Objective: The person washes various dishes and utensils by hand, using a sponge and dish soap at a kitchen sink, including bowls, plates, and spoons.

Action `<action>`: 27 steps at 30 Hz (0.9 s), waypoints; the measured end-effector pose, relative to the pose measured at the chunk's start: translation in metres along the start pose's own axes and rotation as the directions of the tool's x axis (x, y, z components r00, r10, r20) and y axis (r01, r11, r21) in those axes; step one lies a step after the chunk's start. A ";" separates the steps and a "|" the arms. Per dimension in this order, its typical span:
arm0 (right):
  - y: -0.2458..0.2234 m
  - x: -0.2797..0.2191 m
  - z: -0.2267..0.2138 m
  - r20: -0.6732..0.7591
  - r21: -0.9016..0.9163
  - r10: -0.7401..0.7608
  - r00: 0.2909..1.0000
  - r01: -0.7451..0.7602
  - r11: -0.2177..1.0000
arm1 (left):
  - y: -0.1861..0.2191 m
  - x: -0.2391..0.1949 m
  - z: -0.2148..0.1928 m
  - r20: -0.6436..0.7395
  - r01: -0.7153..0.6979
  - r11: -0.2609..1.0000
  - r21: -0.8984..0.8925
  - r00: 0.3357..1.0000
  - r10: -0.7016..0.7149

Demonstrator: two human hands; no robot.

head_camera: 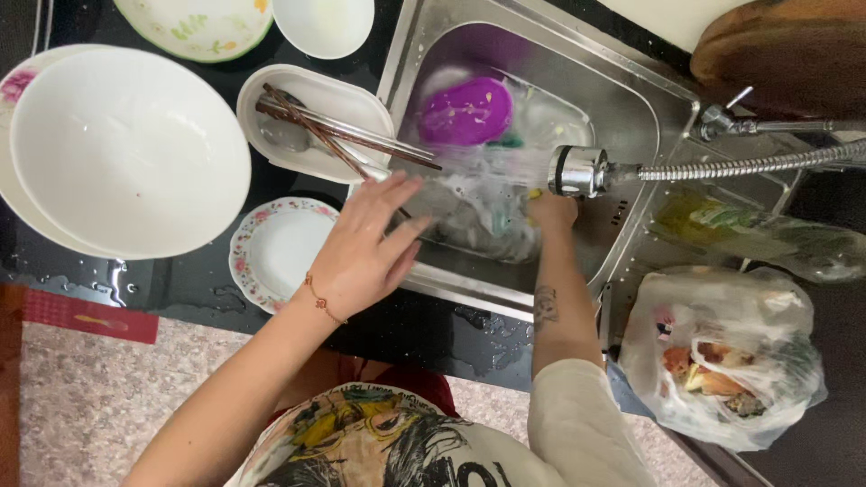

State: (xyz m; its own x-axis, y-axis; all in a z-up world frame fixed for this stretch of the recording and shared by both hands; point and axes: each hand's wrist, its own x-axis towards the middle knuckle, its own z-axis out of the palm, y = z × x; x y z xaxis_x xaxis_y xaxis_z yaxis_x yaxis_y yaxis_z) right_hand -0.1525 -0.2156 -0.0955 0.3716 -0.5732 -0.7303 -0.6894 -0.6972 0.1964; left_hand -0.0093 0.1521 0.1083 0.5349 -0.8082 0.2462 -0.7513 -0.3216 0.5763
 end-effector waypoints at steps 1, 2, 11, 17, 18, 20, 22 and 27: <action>0.005 0.004 -0.002 0.009 0.028 0.018 1.000 -0.019 0.999 | 0.006 0.002 -0.001 -0.030 -0.043 0.999 -0.029 0.999 0.042; 0.009 0.008 -0.004 0.019 0.055 0.037 0.999 -0.038 0.998 | 0.013 0.003 -0.003 -0.061 -0.087 0.995 -0.056 0.995 0.083; 0.037 -0.124 -0.060 -0.544 -0.069 -0.402 0.737 0.438 0.896 | 0.065 0.018 0.094 -0.074 -0.055 0.996 0.075 0.995 0.061; 0.036 -0.153 -0.049 -0.844 -0.087 -0.438 0.311 0.725 0.683 | 0.065 0.068 0.155 0.553 0.521 0.819 -0.240 0.767 -0.325; 0.042 -0.158 -0.054 -0.845 -0.089 -0.436 0.310 0.722 0.686 | 0.066 0.064 0.160 0.552 0.518 0.820 -0.243 0.769 -0.322; 0.053 -0.168 -0.060 -0.827 0.298 -0.307 0.471 0.830 0.470 | 0.067 0.055 0.170 0.509 0.549 0.817 -0.177 0.762 -0.401; 0.061 -0.168 -0.051 -0.821 0.501 -0.098 0.563 0.792 0.348 | 0.095 0.052 0.140 0.446 0.511 0.855 -0.082 0.786 -0.427; 0.035 -0.176 -0.048 -0.743 0.635 0.121 0.658 0.636 0.438 | 0.118 0.051 0.167 0.338 0.331 0.943 0.014 0.886 -0.317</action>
State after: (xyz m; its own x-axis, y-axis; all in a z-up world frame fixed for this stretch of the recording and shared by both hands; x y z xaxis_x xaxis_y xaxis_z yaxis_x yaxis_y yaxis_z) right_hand -0.2122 -0.1600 0.0710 0.6230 -0.7817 0.0294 -0.4606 -0.3969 -0.7939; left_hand -0.1357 -0.0092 0.0589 0.5814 -0.7812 -0.2274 -0.5369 -0.5784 0.6142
